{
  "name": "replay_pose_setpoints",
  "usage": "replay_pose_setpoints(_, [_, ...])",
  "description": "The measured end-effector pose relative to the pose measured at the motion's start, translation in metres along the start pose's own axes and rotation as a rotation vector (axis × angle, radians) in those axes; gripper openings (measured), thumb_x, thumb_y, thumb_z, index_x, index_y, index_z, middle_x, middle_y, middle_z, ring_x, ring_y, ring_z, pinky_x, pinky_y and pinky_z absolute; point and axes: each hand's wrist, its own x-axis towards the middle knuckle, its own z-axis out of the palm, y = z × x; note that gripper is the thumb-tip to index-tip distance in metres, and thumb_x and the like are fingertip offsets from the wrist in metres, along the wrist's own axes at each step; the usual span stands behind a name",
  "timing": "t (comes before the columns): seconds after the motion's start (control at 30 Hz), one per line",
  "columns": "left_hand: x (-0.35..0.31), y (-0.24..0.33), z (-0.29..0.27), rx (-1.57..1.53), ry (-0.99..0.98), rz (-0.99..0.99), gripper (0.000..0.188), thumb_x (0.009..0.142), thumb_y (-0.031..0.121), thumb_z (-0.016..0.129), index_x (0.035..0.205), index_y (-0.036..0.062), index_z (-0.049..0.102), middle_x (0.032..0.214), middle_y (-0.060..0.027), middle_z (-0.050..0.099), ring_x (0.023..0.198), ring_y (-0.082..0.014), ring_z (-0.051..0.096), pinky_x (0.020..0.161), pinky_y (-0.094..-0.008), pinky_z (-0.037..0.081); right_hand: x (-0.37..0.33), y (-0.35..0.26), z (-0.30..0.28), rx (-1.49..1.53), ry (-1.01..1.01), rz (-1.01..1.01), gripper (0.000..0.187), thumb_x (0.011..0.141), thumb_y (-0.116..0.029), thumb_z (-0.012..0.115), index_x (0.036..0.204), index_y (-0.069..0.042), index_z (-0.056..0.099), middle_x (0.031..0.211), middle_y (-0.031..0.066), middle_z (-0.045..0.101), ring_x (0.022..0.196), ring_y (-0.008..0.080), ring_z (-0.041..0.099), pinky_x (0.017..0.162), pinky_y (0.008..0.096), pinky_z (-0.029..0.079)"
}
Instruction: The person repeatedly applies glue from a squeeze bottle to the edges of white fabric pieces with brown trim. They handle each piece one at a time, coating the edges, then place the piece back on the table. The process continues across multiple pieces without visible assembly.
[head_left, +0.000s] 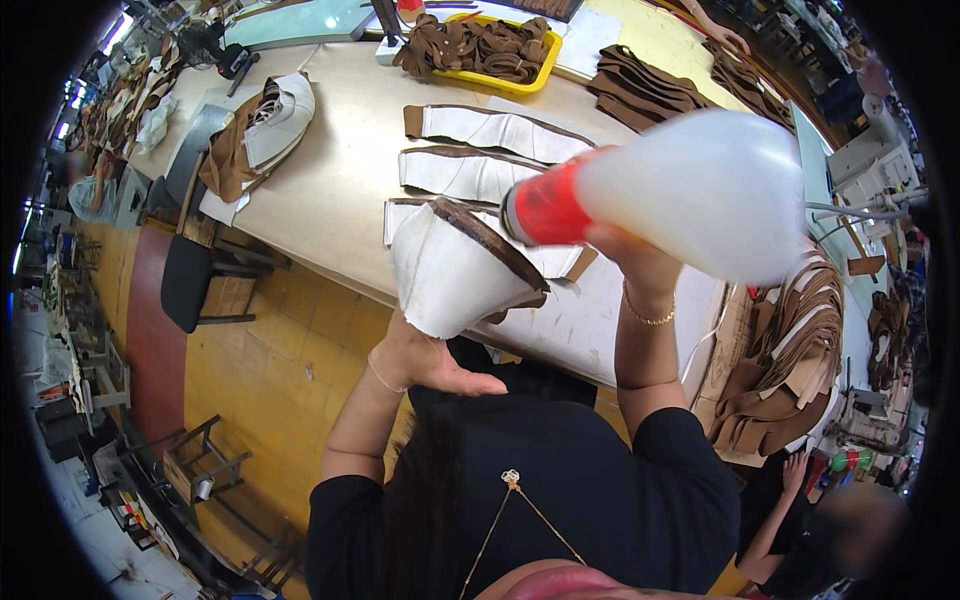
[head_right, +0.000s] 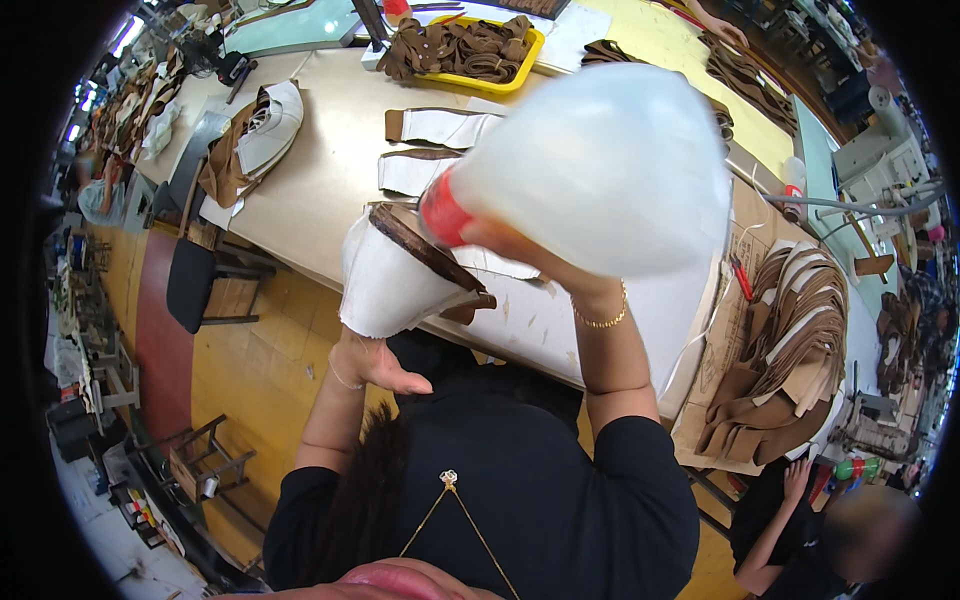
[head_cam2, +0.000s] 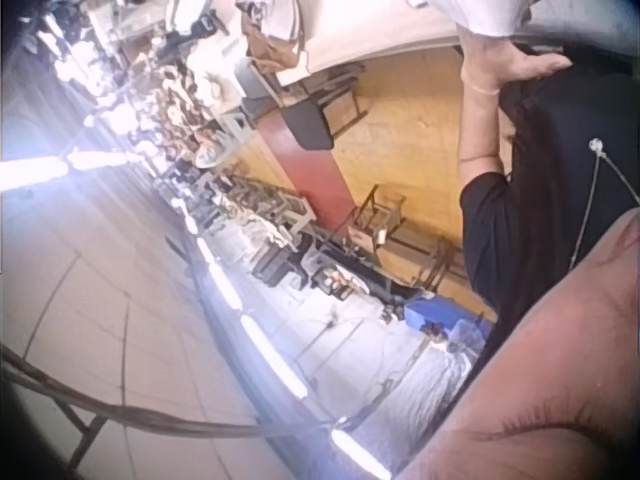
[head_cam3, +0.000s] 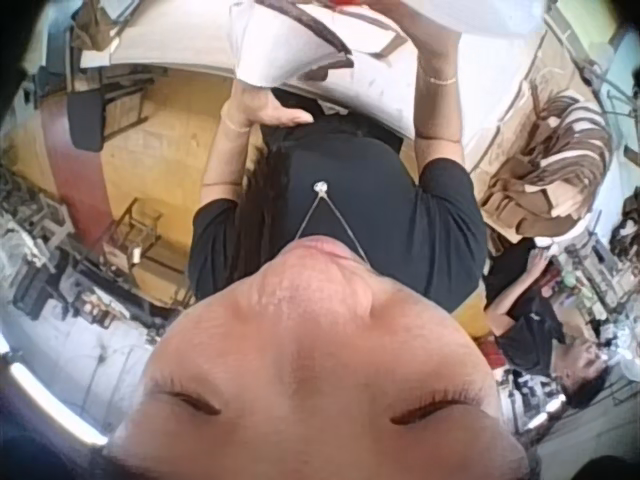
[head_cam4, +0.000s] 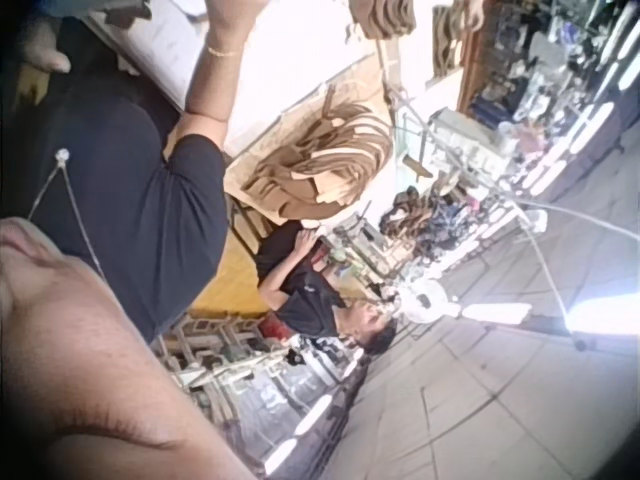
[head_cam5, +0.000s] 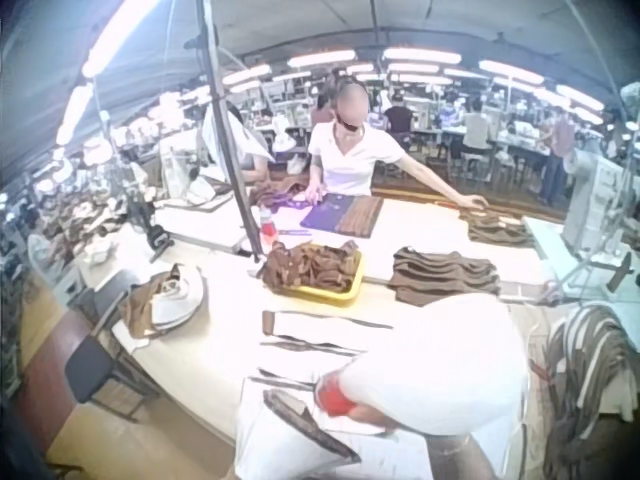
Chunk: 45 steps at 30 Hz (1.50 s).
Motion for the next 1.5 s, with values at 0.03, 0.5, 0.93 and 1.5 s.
replay_pose_setpoints(0.03, [-0.001, 0.0, -0.001, 0.02, -0.019, 0.014, 0.099, 0.052, 0.052, 0.078, 0.126, 0.0, 0.039, 0.128, -0.016, 0.041, 0.119, -0.0328, 0.039, 0.1, -0.039, 0.029, -0.002, -0.002, 0.002, -0.031, -0.01, -0.045, 0.057, 0.06, -0.025, 0.082, 0.107, -0.007, 0.057, 0.102, 0.0051, 0.061, 0.091, 0.0167, 0.058, 0.082, 0.032, 0.047])
replay_pose_setpoints(0.5, [0.01, 0.02, -0.011, 0.172, -0.225, 0.006, 0.088, 0.057, 0.056, 0.072, 0.123, 0.0051, 0.044, 0.13, -0.0149, 0.039, 0.122, -0.0362, 0.033, 0.102, -0.0447, 0.024, 0.016, -0.005, 0.009, -0.345, 0.091, -0.076, 0.04, 0.06, -0.023, 0.081, 0.092, -0.006, 0.065, 0.088, 0.0048, 0.065, 0.079, 0.0149, 0.062, 0.072, 0.0295, 0.05])
replay_pose_setpoints(0.93, [-0.017, 0.0, -0.007, -0.036, -0.162, -0.089, 0.087, 0.057, 0.053, 0.075, 0.12, 0.001, 0.047, 0.128, -0.0151, 0.041, 0.121, -0.0315, 0.037, 0.102, -0.0384, 0.026, -0.018, -0.027, 0.005, 0.192, 0.176, 0.015, 0.043, 0.067, -0.031, 0.076, 0.095, -0.001, 0.063, 0.101, 0.009, 0.062, 0.091, 0.0206, 0.06, 0.079, 0.0311, 0.048])
replay_pose_setpoints(1.5, [-0.011, 0.021, 0.008, -0.939, 0.033, -0.495, 0.118, 0.06, 0.088, 0.024, 0.138, 0.0001, 0.014, 0.142, -0.0143, 0.02, 0.131, -0.0272, 0.02, 0.106, -0.0421, 0.017, -0.042, -0.019, -0.008, -0.302, 0.113, -0.095, 0.052, 0.07, -0.026, 0.074, 0.113, -0.005, 0.054, 0.109, 0.0099, 0.057, 0.096, 0.0223, 0.057, 0.083, 0.035, 0.046])
